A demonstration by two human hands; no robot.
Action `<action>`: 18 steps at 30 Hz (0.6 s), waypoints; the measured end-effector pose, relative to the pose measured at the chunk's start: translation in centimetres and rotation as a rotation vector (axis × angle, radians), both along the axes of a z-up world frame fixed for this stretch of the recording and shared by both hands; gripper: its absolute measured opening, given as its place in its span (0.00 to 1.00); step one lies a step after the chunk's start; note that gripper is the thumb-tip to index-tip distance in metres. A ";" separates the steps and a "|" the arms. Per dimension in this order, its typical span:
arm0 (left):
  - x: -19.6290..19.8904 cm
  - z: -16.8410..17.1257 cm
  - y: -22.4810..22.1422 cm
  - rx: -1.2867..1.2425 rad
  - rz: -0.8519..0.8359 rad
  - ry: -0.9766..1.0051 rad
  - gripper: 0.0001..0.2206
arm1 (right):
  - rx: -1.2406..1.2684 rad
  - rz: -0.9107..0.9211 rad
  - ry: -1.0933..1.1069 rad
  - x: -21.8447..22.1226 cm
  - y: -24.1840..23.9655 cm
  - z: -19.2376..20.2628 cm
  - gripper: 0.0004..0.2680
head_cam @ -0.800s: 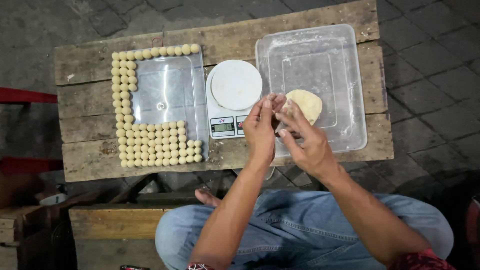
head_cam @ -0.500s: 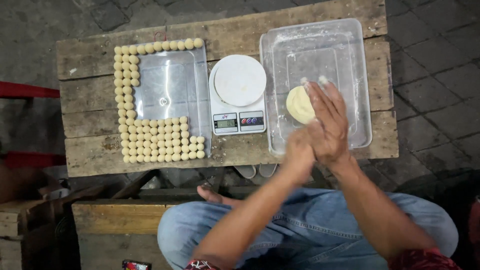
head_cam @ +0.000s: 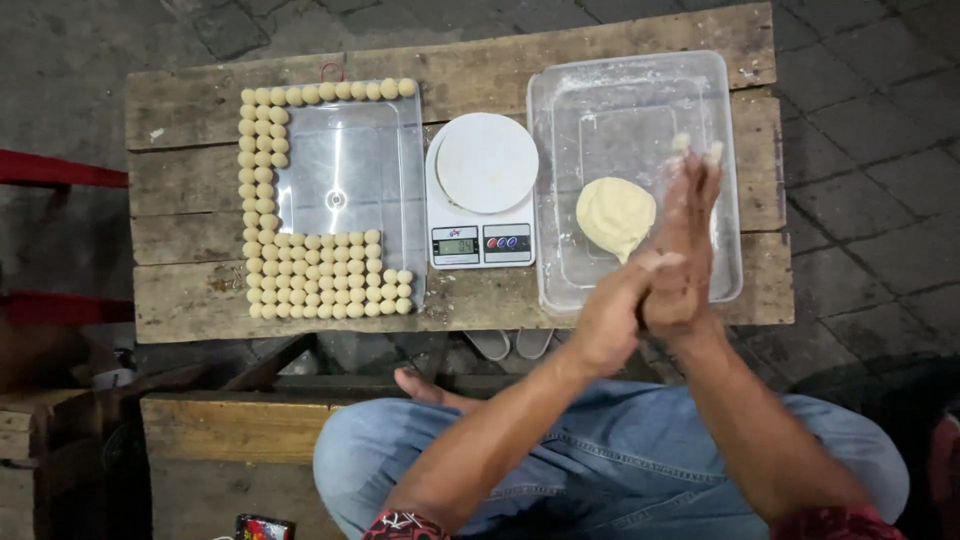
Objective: Portioning dough by weight using a digital scale and rolling it into small uniform balls by hand.
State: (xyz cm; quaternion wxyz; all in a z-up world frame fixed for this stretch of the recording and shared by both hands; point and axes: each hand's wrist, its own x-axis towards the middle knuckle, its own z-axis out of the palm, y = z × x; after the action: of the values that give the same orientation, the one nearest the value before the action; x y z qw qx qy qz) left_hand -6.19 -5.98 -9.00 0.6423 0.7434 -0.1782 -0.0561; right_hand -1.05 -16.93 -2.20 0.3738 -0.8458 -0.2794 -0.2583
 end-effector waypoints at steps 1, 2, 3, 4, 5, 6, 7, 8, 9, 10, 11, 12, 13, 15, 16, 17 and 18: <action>-0.2 -0.2 -0.2 -0.002 0.002 -0.002 0.25 | -0.002 0.002 -0.002 -0.4 2.2 -0.8 0.29; -0.4 -0.5 -0.4 -0.015 0.029 -0.040 0.24 | 0.073 0.040 0.054 -0.8 4.3 -1.6 0.30; -0.6 -0.8 -0.5 -0.025 0.057 -0.078 0.24 | 0.151 0.080 0.111 -1.3 6.6 -2.5 0.32; -1.0 -1.3 -0.5 -0.024 0.059 -0.080 0.24 | 0.152 0.082 0.109 -1.7 6.6 -2.3 0.32; -1.3 -1.8 -0.4 -0.036 0.101 -0.137 0.24 | 0.083 0.125 0.044 -2.1 6.8 -2.1 0.30; -1.7 -2.3 -0.3 -0.048 0.143 -0.195 0.23 | 0.015 0.167 -0.022 -2.4 7.0 -1.9 0.27; -1.8 -2.6 -0.2 -0.047 0.144 -0.199 0.23 | 0.015 0.169 -0.026 -2.4 7.2 -1.5 0.27; -1.9 -2.9 -0.1 -0.063 0.185 -0.256 0.23 | 0.023 0.153 -0.005 -2.5 7.3 -1.1 0.27; -2.4 -3.2 -0.2 -0.082 0.227 -0.305 0.22 | 0.027 0.137 0.023 -2.8 7.3 -0.8 0.27; -1.0 3.3 0.5 -0.084 0.230 -0.301 0.22 | 0.024 0.140 0.027 -3.0 7.3 -0.2 0.27; 0.5 10.0 1.6 -0.536 0.149 0.142 0.14 | 0.031 0.113 0.061 -3.0 7.2 0.4 0.28; 1.5 17.0 3.0 -0.973 0.056 0.598 0.09 | 0.039 0.086 0.095 -3.1 7.2 1.0 0.28; 2.4 12.9 3.6 -0.971 0.054 0.598 0.09 | 0.041 0.083 0.094 -3.1 7.2 1.7 0.28; 4.3 4.8 4.8 -0.372 0.174 -0.359 0.56 | 0.065 0.025 0.163 -3.2 7.4 3.3 0.29; 3.3 0.1 2.6 -0.370 0.173 -0.361 0.56 | 0.067 0.025 0.162 -2.3 5.7 1.4 0.29; 1.9 -4.4 0.3 -0.945 0.151 -0.246 0.55 | 0.077 0.026 0.104 -1.4 4.0 -0.5 0.29; 0.6 -8.5 -2.6 -1.516 0.117 -0.108 0.60 | 0.086 0.027 0.047 -0.6 2.5 -2.4 0.29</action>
State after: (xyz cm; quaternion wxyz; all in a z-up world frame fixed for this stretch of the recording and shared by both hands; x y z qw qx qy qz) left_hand -5.62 -8.61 -17.46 0.9693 0.1090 -0.1595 0.1521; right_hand -1.62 -14.46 -4.56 0.4199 -0.8309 -0.2706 -0.2453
